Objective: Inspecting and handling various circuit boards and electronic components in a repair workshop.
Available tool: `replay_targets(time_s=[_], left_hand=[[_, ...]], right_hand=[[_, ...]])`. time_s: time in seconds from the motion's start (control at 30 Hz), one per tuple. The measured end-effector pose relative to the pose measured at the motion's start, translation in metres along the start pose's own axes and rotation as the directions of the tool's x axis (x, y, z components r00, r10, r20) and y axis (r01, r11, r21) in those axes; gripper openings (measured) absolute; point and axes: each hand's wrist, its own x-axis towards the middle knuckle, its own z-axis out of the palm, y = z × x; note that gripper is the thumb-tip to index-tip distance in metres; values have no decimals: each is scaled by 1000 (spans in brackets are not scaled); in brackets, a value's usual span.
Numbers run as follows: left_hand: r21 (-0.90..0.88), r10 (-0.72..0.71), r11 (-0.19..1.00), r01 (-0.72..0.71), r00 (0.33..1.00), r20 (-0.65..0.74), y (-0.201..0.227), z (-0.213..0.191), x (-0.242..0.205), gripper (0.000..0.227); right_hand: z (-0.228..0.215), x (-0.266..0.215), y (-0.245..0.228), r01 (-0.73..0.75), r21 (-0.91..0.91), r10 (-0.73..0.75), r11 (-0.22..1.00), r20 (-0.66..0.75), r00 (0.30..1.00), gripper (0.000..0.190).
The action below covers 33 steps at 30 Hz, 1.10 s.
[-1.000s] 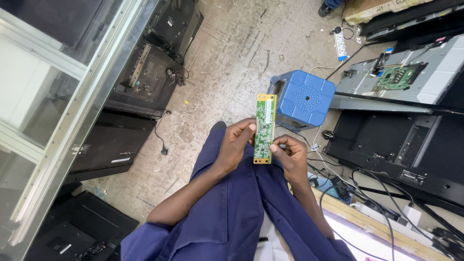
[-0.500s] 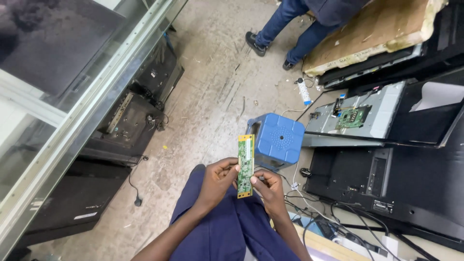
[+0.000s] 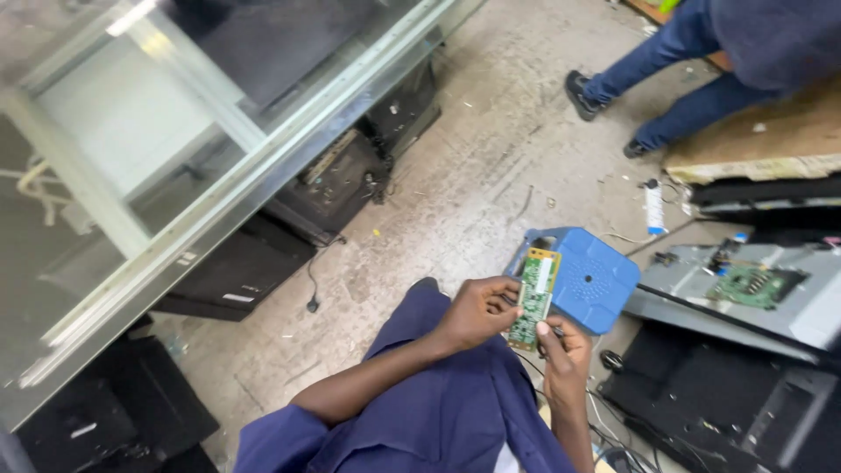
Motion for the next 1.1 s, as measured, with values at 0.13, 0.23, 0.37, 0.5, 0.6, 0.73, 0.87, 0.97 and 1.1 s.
replay_targets(time_s=[0.13, 0.23, 0.37, 0.5, 0.6, 0.73, 0.87, 0.97, 1.1], left_hand=[[29, 5, 1000, -5, 1000, -2, -14, -2, 1, 24], [-1, -43, 999, 43, 999, -1, -5, -3, -1, 19], [36, -5, 999, 5, 1000, -15, -5, -4, -1, 11], [97, -6, 995, 8, 1000, -19, -8, -3, -1, 10], [110, -26, 994, 26, 1000, 0, -12, -2, 1, 13], [87, -63, 994, 60, 997, 34, -7, -1, 2, 13], [134, -67, 989, 62, 997, 34, -14, 0, 3, 11], [126, -49, 991, 43, 998, 47, -14, -1, 3, 11], [132, -61, 990, 55, 997, 41, -16, 0, 4, 15]], right_hand=[[5, -1, -7, -49, -45, 47, 998, -34, 998, 14], [5, 2, -4, -48, -96, 46, 994, -29, 999, 16], [3, 4, -1, -49, -107, 50, 993, 12, 999, 15], [10, 2, -7, -131, -171, 128, 976, -28, 991, 13], [11, 4, -5, -105, -225, 100, 969, -32, 994, 15], [11, 6, -4, -83, -257, 70, 963, -57, 996, 16], [14, 4, -10, -94, -289, 76, 953, -75, 994, 19], [16, 3, -12, -97, -258, 81, 961, -75, 994, 17], [13, 3, -8, -109, -273, 91, 956, -81, 993, 16]])
